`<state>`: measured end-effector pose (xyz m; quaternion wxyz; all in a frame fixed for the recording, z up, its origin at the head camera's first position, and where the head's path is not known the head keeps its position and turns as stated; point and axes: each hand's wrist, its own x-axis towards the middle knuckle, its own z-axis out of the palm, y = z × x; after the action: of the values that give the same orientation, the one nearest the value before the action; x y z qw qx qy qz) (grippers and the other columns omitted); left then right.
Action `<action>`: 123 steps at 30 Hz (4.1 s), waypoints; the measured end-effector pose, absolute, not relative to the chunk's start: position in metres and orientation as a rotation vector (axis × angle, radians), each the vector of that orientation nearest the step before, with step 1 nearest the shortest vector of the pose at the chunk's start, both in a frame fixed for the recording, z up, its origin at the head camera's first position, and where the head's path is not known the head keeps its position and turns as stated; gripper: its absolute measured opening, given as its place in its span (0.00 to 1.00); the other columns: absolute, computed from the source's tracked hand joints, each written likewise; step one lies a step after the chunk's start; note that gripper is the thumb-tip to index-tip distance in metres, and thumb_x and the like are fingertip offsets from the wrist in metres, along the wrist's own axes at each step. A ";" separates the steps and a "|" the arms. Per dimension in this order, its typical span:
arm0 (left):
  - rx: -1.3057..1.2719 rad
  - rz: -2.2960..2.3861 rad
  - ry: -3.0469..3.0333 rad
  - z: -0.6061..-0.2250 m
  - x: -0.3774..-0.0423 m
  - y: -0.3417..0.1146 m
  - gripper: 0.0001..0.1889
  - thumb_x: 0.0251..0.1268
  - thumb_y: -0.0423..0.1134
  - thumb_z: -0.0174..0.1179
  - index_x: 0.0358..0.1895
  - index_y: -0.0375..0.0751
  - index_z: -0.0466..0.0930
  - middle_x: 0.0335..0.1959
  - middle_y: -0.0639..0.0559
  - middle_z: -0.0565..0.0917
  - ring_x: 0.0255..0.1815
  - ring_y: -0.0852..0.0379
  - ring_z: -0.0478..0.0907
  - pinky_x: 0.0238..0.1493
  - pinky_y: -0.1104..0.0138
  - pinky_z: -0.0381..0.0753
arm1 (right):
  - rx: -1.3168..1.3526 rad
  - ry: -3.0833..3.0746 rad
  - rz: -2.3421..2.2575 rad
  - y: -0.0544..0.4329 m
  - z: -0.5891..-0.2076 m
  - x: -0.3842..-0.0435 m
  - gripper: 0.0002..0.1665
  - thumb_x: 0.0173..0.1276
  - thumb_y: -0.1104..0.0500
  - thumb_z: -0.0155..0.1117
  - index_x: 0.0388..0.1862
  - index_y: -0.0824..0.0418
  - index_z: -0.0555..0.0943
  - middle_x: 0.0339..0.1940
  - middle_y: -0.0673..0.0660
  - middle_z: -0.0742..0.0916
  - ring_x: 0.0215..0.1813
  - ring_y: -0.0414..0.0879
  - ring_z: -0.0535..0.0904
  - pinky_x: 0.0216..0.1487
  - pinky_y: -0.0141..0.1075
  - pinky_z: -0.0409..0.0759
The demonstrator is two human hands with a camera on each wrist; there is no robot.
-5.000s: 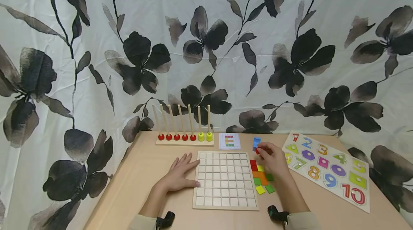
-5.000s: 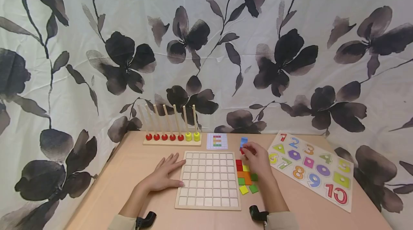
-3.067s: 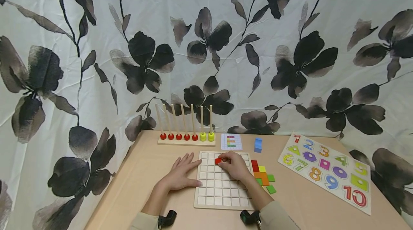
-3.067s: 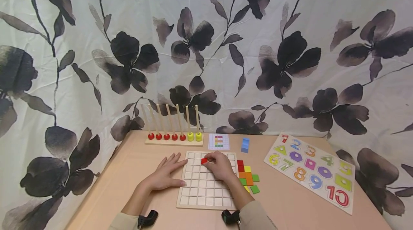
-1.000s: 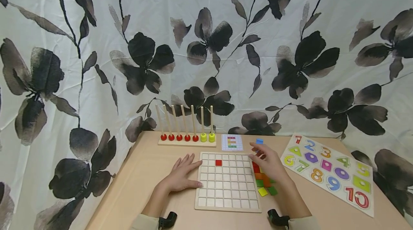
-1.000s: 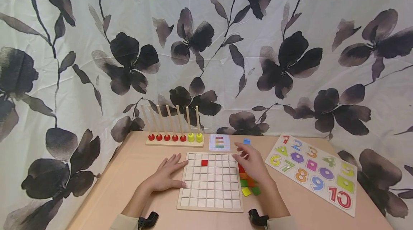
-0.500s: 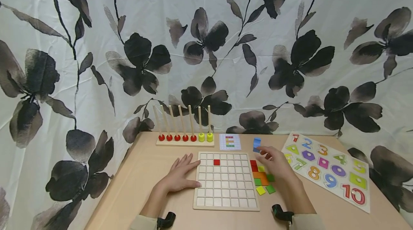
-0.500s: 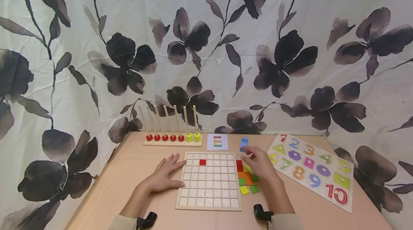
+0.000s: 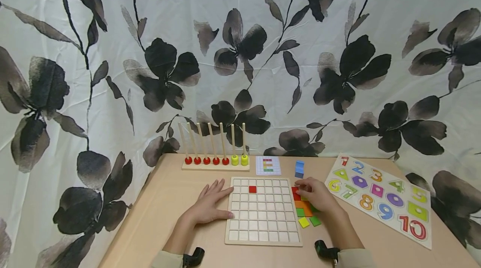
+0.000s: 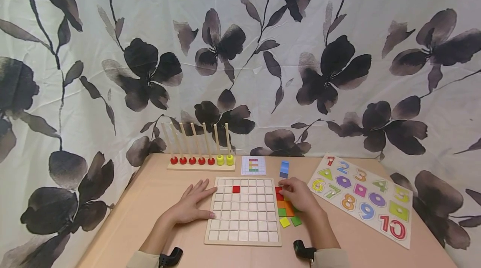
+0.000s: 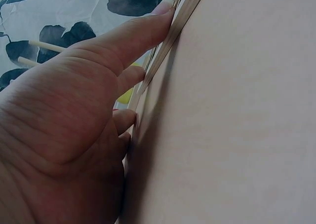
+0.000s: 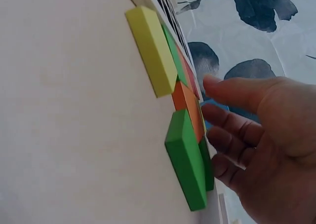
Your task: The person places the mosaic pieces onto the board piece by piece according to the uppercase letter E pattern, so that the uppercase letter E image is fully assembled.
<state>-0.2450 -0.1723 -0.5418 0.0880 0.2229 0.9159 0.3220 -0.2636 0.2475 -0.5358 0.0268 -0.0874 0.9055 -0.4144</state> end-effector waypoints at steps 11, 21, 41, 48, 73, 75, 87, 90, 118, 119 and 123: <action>0.658 0.956 2.729 -0.541 -0.244 -0.172 0.47 0.56 0.65 0.73 0.79 0.54 0.69 0.86 0.38 0.50 0.88 0.37 0.38 0.84 0.39 0.30 | -0.249 2.815 -1.247 0.246 -0.542 -0.267 0.15 0.74 0.61 0.68 0.58 0.60 0.87 0.45 0.53 0.82 0.45 0.48 0.73 0.39 0.30 0.73; 0.676 0.936 2.741 -0.543 -0.244 -0.173 0.46 0.57 0.65 0.72 0.79 0.56 0.68 0.86 0.38 0.50 0.88 0.37 0.39 0.84 0.38 0.31 | -0.225 2.828 -1.307 0.244 -0.544 -0.267 0.10 0.72 0.66 0.68 0.49 0.57 0.84 0.40 0.53 0.82 0.43 0.48 0.76 0.40 0.29 0.77; 0.673 0.937 2.744 -0.542 -0.244 -0.172 0.46 0.57 0.64 0.72 0.79 0.55 0.68 0.86 0.38 0.50 0.88 0.37 0.39 0.84 0.38 0.31 | -0.084 2.762 -1.638 0.238 -0.527 -0.264 0.10 0.76 0.62 0.65 0.52 0.54 0.87 0.51 0.58 0.85 0.47 0.53 0.80 0.46 0.26 0.85; 0.670 0.939 2.742 -0.541 -0.243 -0.172 0.46 0.57 0.64 0.73 0.79 0.55 0.69 0.86 0.38 0.50 0.88 0.36 0.39 0.84 0.38 0.31 | -0.077 2.636 -1.835 0.233 -0.516 -0.261 0.19 0.72 0.61 0.71 0.60 0.61 0.85 0.53 0.63 0.85 0.46 0.49 0.84 0.46 0.27 0.87; 0.693 0.962 2.731 -0.540 -0.243 -0.173 0.46 0.58 0.64 0.72 0.79 0.55 0.68 0.86 0.38 0.50 0.88 0.36 0.39 0.83 0.37 0.30 | -0.486 2.693 -1.867 0.152 -0.500 -0.272 0.19 0.70 0.62 0.73 0.59 0.65 0.86 0.43 0.59 0.88 0.40 0.45 0.82 0.40 0.27 0.82; 0.693 0.955 2.735 -0.541 -0.244 -0.173 0.46 0.58 0.65 0.72 0.79 0.55 0.68 0.86 0.38 0.50 0.88 0.37 0.39 0.83 0.37 0.31 | -0.502 2.694 -1.837 0.147 -0.503 -0.271 0.19 0.69 0.63 0.73 0.58 0.66 0.87 0.41 0.59 0.88 0.39 0.45 0.81 0.38 0.27 0.81; 0.692 0.953 2.738 -0.542 -0.243 -0.173 0.46 0.57 0.65 0.72 0.79 0.55 0.68 0.86 0.38 0.50 0.88 0.37 0.39 0.83 0.37 0.31 | -0.362 2.615 -1.744 0.137 -0.527 -0.274 0.16 0.68 0.65 0.73 0.55 0.64 0.88 0.38 0.54 0.86 0.39 0.47 0.77 0.36 0.28 0.77; 0.689 0.946 2.742 -0.541 -0.243 -0.173 0.46 0.58 0.65 0.72 0.79 0.55 0.68 0.86 0.38 0.50 0.88 0.37 0.39 0.83 0.37 0.31 | -0.359 2.598 -1.719 0.136 -0.535 -0.275 0.17 0.68 0.63 0.74 0.55 0.64 0.88 0.37 0.53 0.86 0.40 0.47 0.76 0.36 0.28 0.77; 0.690 0.919 2.757 -0.542 -0.244 -0.172 0.46 0.57 0.66 0.71 0.79 0.56 0.68 0.86 0.37 0.51 0.88 0.37 0.39 0.84 0.37 0.32 | -0.520 2.776 -1.510 0.135 -0.553 -0.275 0.12 0.66 0.64 0.75 0.48 0.64 0.89 0.33 0.50 0.82 0.35 0.42 0.75 0.35 0.28 0.75; 0.691 0.919 2.758 -0.543 -0.244 -0.172 0.46 0.57 0.66 0.71 0.79 0.56 0.68 0.86 0.37 0.51 0.88 0.37 0.39 0.84 0.37 0.32 | -0.518 2.784 -1.501 0.135 -0.553 -0.275 0.11 0.66 0.64 0.75 0.48 0.64 0.90 0.32 0.50 0.82 0.35 0.42 0.74 0.35 0.28 0.75; 0.688 0.927 2.754 -0.543 -0.245 -0.172 0.46 0.57 0.66 0.71 0.79 0.56 0.68 0.86 0.38 0.50 0.88 0.37 0.39 0.84 0.38 0.32 | -0.506 2.795 -1.479 0.134 -0.551 -0.275 0.11 0.66 0.65 0.75 0.47 0.64 0.89 0.32 0.50 0.81 0.34 0.42 0.74 0.36 0.28 0.75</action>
<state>-0.2445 -0.1723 -0.5429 0.0775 0.2298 0.9195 0.3095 -0.2748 0.1337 -0.5515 -0.0306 -0.1578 0.8723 -0.4617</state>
